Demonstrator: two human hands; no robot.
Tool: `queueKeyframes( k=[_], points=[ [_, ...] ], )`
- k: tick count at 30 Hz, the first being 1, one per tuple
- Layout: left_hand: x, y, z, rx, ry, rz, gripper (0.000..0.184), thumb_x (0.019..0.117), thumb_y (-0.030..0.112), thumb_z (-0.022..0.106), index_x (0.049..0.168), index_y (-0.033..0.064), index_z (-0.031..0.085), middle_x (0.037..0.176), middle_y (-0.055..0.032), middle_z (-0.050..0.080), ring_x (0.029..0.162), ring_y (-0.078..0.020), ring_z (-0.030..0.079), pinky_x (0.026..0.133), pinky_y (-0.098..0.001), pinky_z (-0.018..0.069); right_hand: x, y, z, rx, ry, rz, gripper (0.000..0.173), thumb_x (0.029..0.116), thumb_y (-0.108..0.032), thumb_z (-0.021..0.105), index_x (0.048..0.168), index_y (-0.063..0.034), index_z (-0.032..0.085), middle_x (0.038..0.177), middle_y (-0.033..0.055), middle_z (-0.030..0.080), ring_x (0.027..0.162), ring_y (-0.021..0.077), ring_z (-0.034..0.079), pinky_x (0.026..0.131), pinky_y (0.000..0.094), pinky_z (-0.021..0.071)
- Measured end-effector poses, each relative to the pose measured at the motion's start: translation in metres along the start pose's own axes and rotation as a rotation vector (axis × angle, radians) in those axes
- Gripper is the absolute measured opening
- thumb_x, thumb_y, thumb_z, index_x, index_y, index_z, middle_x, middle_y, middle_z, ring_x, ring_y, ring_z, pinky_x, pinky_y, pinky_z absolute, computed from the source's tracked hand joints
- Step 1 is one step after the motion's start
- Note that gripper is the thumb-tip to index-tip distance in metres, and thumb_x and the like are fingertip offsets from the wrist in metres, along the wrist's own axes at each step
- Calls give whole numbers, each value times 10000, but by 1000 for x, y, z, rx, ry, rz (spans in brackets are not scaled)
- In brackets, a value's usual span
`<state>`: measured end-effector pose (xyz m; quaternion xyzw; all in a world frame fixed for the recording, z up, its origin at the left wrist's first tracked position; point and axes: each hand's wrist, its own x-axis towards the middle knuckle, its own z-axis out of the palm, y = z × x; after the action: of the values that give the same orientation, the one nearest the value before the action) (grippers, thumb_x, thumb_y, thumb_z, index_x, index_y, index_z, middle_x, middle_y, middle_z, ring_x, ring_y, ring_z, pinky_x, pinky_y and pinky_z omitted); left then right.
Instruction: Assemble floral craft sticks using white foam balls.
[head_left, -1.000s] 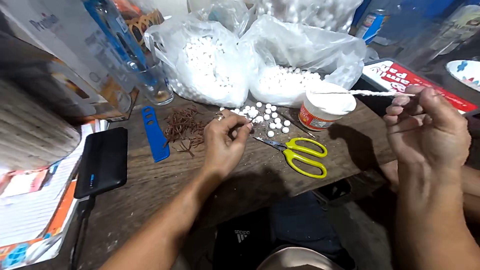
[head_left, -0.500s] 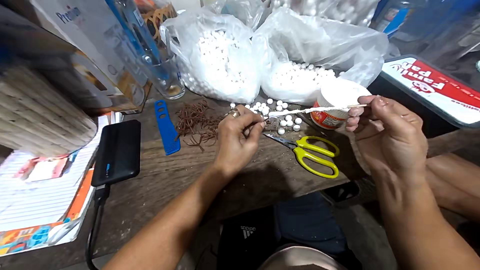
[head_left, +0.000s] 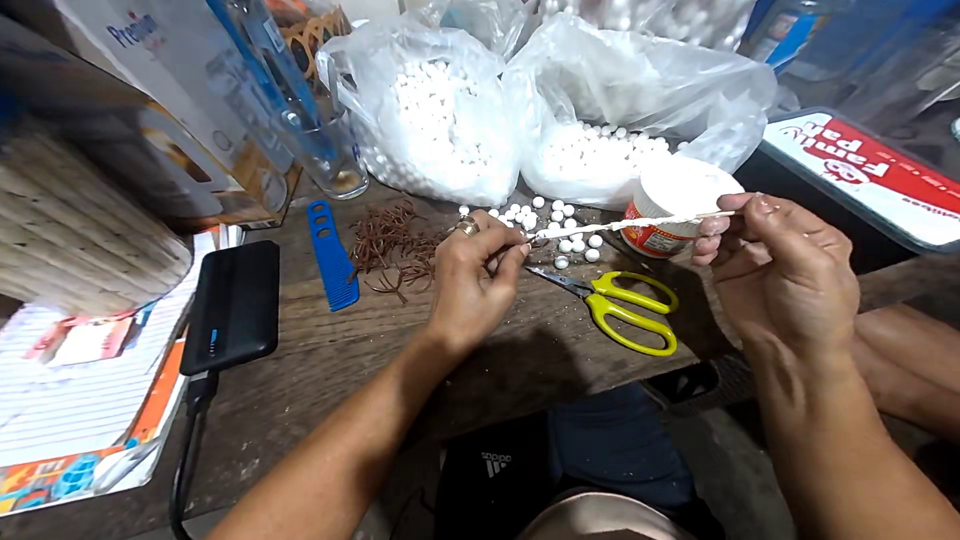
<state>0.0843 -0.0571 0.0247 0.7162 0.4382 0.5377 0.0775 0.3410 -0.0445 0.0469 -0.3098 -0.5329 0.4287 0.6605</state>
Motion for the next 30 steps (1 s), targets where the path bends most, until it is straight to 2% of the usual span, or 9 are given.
queueKeyframes(
  k=[14,19,21,25,28,30],
  points=[
    [-1,-1,0,20,-3,7,96,909,18,655,884,-11,742,877,-59,633,775,-23,565,698,-140,448,-1,3,0,58,20,73,373,1066,-65,361,973,-110,719,800,-39,733,682,45,690,661,195,594],
    [-1,-3,0,24,-4,-3,97,911,26,649,885,-4,738,884,-55,639,778,-29,572,700,-152,454,12,-9,-27,55,71,70,394,1100,-120,310,1002,-123,691,850,-63,719,740,26,680,705,167,579],
    [-1,-3,-1,28,-3,-12,93,912,24,652,884,-2,737,891,-56,640,773,-27,564,699,-152,448,20,-16,-49,-27,130,-25,397,1113,-145,280,1025,-141,667,871,-78,722,765,31,688,729,181,581],
    [1,-2,-4,21,-7,-54,82,935,28,647,911,1,721,924,-62,633,785,-24,568,706,-139,462,38,-14,-78,-280,158,-303,353,1100,-102,289,1083,-82,641,879,-75,738,717,53,705,703,210,603],
    [2,-6,-4,5,23,-89,80,938,30,651,927,-8,721,934,-70,632,807,-29,567,732,-147,456,45,-6,-80,-539,33,-265,251,1068,-148,440,1084,-107,687,841,-138,677,689,-23,633,681,178,560],
    [2,-9,-5,-7,32,-109,78,938,28,653,930,-12,720,942,-76,636,805,-24,577,720,-138,467,46,-3,-78,-802,45,-259,253,1061,-223,516,1168,-83,699,860,-72,631,668,-31,555,641,158,495]
  ],
)
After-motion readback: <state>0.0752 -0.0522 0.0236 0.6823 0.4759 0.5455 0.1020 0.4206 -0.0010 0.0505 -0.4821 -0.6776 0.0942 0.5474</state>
